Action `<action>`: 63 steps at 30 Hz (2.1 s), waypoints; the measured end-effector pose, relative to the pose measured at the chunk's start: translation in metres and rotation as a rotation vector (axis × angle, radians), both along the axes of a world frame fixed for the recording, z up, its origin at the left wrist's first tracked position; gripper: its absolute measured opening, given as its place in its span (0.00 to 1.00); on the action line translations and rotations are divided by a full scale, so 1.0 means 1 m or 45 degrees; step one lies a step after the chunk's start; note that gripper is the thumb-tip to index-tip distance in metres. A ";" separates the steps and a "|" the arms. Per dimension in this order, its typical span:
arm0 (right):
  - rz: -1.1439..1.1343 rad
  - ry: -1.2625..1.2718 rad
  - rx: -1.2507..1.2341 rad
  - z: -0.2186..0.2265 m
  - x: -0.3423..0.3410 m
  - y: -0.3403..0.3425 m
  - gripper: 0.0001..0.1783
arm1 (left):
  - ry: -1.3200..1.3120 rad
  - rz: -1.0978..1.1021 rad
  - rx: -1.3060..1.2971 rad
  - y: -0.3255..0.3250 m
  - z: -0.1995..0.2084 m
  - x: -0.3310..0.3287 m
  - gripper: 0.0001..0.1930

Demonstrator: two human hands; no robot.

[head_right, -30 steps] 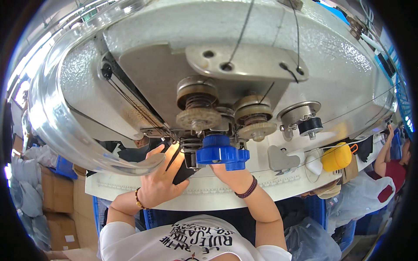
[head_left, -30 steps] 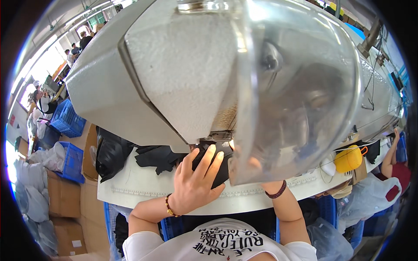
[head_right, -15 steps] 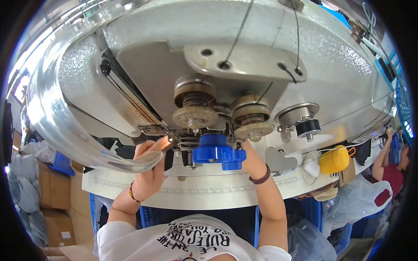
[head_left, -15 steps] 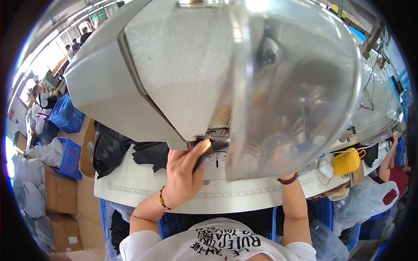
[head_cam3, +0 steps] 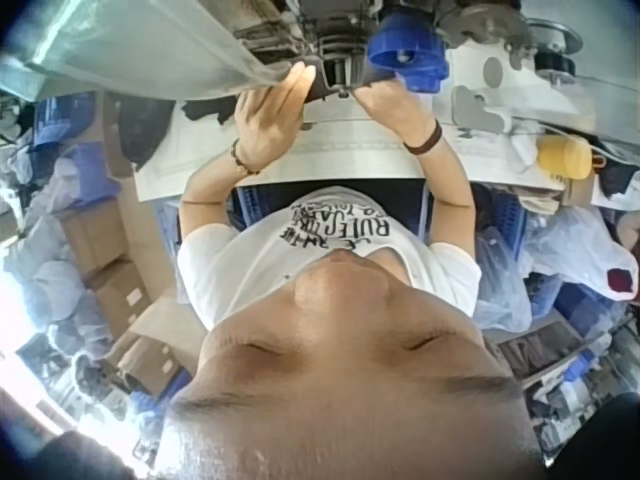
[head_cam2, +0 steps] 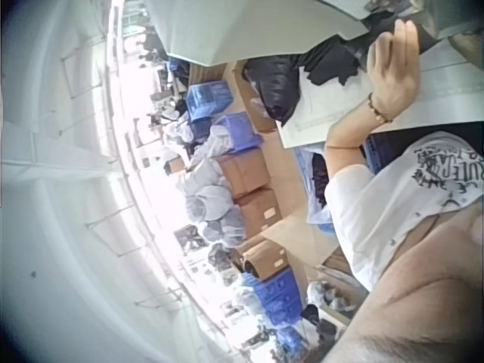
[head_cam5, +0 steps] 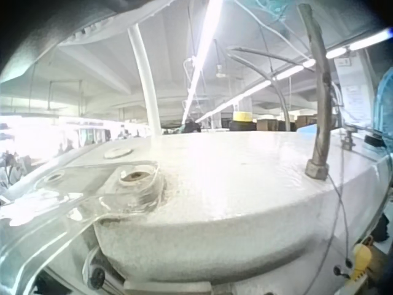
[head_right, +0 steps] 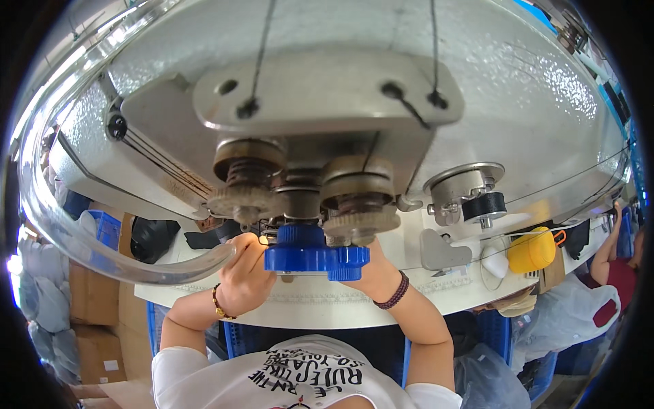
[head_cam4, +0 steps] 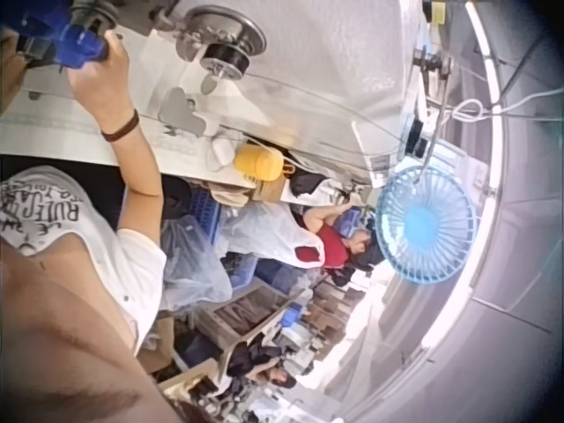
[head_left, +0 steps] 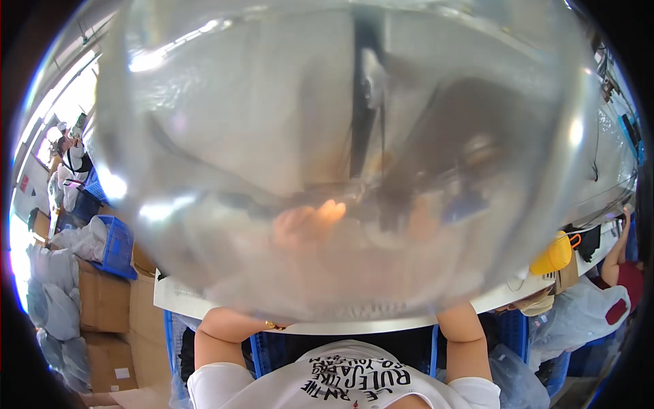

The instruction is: Stitching black leather components together using an industrial sewing machine.

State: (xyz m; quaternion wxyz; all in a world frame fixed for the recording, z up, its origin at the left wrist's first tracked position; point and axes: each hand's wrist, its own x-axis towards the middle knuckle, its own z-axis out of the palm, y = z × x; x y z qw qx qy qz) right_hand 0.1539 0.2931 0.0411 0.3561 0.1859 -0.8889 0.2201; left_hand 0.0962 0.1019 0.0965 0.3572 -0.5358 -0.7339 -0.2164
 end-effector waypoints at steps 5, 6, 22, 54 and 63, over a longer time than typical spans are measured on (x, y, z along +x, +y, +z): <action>0.097 -0.151 -0.273 0.001 0.000 -0.002 0.12 | 0.046 0.072 -0.080 0.003 0.003 0.010 0.10; 0.124 -0.177 -0.320 0.004 -0.001 0.000 0.12 | 0.038 0.132 -0.108 0.005 0.005 0.013 0.10; 0.340 -0.202 -0.291 0.032 -0.022 0.024 0.13 | 0.019 0.365 -0.122 0.035 -0.012 0.029 0.14; -0.145 0.094 0.025 -0.017 0.015 -0.030 0.11 | 0.027 0.144 0.057 0.017 -0.006 0.011 0.16; -0.110 0.212 0.192 0.008 0.023 -0.054 0.10 | 0.007 -0.103 -0.119 0.001 0.003 -0.010 0.13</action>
